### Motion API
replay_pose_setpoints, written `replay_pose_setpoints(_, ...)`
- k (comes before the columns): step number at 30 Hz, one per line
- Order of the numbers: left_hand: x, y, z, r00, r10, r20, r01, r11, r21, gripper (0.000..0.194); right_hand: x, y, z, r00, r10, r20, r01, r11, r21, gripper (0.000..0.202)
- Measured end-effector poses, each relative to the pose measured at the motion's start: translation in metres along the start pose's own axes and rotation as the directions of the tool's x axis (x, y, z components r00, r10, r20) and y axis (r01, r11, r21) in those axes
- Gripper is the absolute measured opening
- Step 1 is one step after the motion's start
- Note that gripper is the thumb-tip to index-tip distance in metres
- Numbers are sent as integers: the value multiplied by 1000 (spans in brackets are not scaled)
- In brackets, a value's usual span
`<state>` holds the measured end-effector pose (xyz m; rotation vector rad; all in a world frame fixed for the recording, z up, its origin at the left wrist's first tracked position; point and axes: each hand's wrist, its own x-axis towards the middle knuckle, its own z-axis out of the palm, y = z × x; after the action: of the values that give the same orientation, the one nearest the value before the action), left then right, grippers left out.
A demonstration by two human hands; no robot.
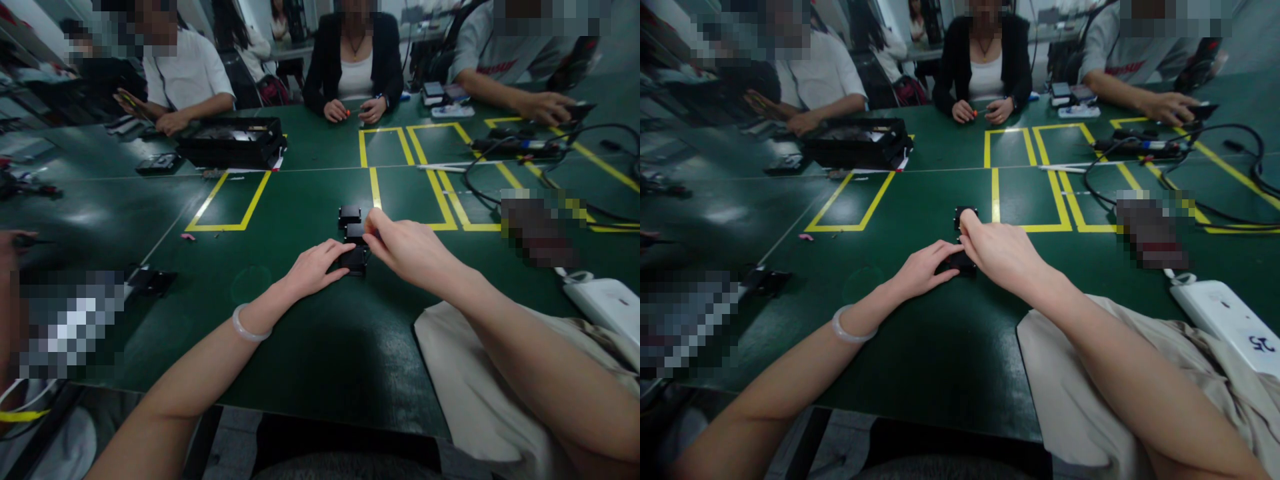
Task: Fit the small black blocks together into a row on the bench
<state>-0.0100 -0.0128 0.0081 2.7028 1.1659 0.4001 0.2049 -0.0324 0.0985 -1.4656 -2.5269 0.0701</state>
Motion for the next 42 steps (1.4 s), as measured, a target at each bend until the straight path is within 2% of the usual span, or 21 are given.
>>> replay_pose_setpoints(5, 0, 1, -1, 1000, 3, -4, -3, 1000, -24, 47, 0, 0, 0, 1000, 3, -8, -3, 999, 39, 25)
replay_pose_setpoints(36, -1, 0, 0, 1000, -3, -1, 3, 1000, -26, 47, 1, 2, -1, 1000, -7, 14, 7, 1000, 20, 25)
replay_pose_setpoints(42, -1, 0, -1, 1000, 5, -2, -5, 999, -40, 48, 0, 1, -1, 1000, 0, 5, 0, 997, 71, 23)
